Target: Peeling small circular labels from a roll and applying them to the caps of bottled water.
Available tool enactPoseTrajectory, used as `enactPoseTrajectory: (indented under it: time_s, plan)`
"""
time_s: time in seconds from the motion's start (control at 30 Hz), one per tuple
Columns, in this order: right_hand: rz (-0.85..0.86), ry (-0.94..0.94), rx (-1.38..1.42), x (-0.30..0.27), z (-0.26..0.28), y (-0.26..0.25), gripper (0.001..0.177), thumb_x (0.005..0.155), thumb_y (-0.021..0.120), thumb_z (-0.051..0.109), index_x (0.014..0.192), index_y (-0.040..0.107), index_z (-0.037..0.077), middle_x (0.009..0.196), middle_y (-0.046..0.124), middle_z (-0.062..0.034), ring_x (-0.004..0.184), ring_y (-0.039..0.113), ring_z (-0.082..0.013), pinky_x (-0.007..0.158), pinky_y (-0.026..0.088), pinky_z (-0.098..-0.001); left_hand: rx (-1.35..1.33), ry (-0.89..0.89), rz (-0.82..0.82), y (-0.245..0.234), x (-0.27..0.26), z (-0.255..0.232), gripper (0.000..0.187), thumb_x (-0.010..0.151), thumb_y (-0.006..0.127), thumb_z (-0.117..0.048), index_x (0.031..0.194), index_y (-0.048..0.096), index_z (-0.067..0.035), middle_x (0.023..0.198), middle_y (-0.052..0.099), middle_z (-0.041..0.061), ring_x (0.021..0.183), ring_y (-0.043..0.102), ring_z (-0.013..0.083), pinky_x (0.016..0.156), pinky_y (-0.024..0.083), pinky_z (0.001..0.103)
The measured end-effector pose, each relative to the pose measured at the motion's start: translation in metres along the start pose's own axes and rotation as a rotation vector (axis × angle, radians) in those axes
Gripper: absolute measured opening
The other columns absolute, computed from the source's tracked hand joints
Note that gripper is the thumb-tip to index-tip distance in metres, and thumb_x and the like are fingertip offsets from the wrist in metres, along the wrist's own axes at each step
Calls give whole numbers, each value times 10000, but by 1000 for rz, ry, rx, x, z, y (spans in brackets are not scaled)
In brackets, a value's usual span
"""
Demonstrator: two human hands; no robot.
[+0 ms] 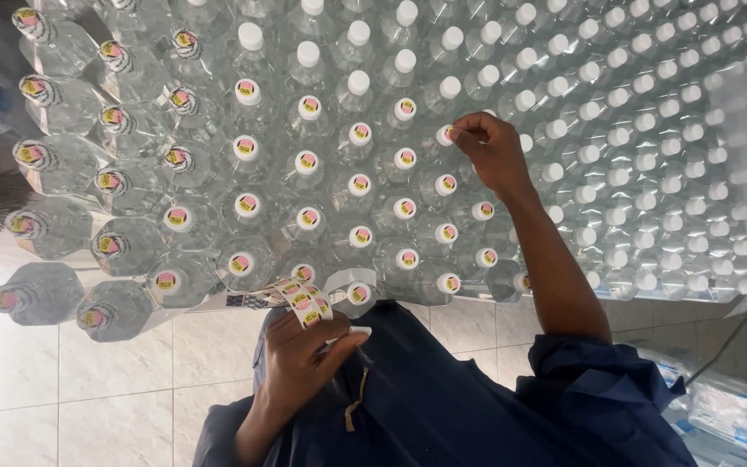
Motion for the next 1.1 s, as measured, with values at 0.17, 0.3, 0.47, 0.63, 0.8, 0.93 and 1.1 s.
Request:
enactPoseTrajectory:
  time_s: [0.17,0.3,0.47,0.63,0.8,0.93,1.1]
  plan:
    - [-59,30,-26,-6,6,-1,188,1013,786,281,1122,669,181,1089,764,21,1018,746,-135,911,596,-315,10,-1,-5,0,-1,0,273,928,869,-280,762,703,-139,577,528,-52,503,449,127,536,341,315]
    - [-13,83,-44,-5,10,-2,410,984,774,329,1331,612,184,1014,721,33,898,655,-113,879,543,-324,-13,-2,1,1,-1,0,246,912,887,-247,787,727,-108,702,709,-33,560,559,141,571,427,319]
    - [30,36,-78,8,0,8,263,1072,719,414,1058,684,154,734,595,40,632,592,-100,658,484,-286,-5,5,2,0,3,-3,265,928,870,-260,777,702,-121,639,618,-38,539,511,146,552,383,324]
    - [-54,81,51,9,-10,8,167,1103,561,205,1014,668,114,665,591,-10,584,539,-109,610,458,-284,-4,5,25,3,2,-1,272,934,862,-282,784,695,-129,620,604,-41,514,476,128,534,348,317]
    - [-198,-311,-212,-15,29,-6,282,1182,573,318,1093,671,69,822,699,-26,701,603,-132,630,457,-334,-76,-36,-19,-4,6,0,265,958,828,-245,796,678,-99,652,654,-29,479,442,124,510,341,316]
    - [18,-436,-66,-102,112,17,190,1140,671,257,1122,695,69,1096,727,-79,974,721,-212,898,595,-368,-33,-247,-76,-2,-7,27,222,935,846,-289,857,788,-89,787,815,5,585,724,132,543,490,303]
    - [392,-478,280,-198,153,91,391,868,895,150,1243,818,69,1091,819,-140,947,811,-348,863,647,-495,-234,-291,-223,1,-12,43,210,901,926,-244,837,802,-88,637,740,84,561,745,316,543,551,370]
Point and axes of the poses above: each hand's wrist, its own x-axis towards the middle knuckle, its own y-axis out of the palm, z = x × y, the point moved 9 cm from there along x, towards the middle knuckle
